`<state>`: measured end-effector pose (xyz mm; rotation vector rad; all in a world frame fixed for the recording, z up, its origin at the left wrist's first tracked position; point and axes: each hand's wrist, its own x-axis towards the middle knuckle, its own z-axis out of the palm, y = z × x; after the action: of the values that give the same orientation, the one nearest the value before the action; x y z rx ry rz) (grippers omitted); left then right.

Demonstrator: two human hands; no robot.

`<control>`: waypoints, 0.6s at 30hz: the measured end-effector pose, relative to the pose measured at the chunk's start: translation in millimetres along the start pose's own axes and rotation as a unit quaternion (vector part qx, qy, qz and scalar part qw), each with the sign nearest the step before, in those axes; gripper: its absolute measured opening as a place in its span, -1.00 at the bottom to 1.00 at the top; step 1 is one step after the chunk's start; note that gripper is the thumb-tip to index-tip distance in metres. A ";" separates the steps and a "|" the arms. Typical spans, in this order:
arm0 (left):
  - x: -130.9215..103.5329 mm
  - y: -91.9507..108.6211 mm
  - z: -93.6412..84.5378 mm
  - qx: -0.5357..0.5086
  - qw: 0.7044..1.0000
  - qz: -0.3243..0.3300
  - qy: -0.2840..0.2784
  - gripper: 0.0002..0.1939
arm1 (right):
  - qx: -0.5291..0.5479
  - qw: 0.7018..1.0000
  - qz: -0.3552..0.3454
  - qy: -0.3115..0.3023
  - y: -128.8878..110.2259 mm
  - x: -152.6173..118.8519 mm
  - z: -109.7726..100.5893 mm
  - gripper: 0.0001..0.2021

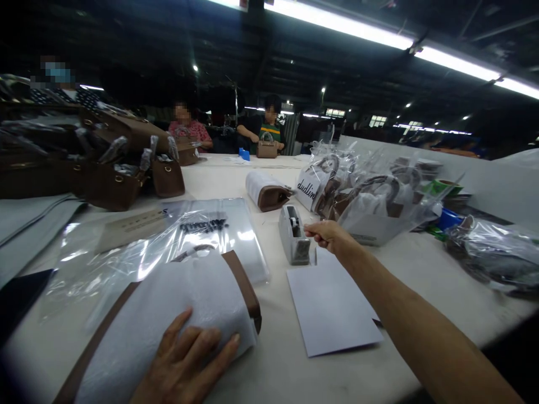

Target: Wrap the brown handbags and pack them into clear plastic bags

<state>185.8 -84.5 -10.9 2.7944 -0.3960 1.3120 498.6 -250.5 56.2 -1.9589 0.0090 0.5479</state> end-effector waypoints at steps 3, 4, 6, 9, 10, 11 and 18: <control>-0.4 -0.5 2.8 -0.006 1.000 0.003 0.011 -0.66 | 0.011 1.000 -0.001 0.004 24.5 -22.2 -2.0 -0.87; -0.4 -0.8 2.3 -0.008 1.000 0.003 0.006 -0.66 | 0.013 1.000 0.000 0.010 33.3 -25.9 0.9 -0.87; 0.4 -0.8 -1.3 -0.016 1.000 -0.001 -0.014 -0.66 | 0.016 0.999 0.000 0.028 48.6 -26.6 10.2 -0.84; 3.8 0.6 -11.3 -0.021 0.997 -0.005 -0.074 -0.67 | 0.026 0.998 -0.014 0.063 63.1 -18.2 23.8 -0.79; 5.3 1.4 -14.8 -0.019 0.996 -0.005 -0.091 -0.67 | 0.032 0.997 -0.023 0.072 66.1 -16.3 26.3 -0.78; 6.9 2.2 -17.7 -0.016 0.994 -0.004 -0.104 -0.67 | 0.039 0.996 -0.033 0.079 68.6 -16.4 27.6 -0.76; 11.2 3.5 -19.7 -0.031 0.993 -0.020 -0.116 -0.76 | 0.127 0.979 -0.161 0.003 85.1 -107.8 41.3 -0.65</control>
<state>177.0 -87.7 10.1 2.8935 -0.3771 0.9519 365.7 -278.2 9.8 -1.6679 -0.2213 0.3089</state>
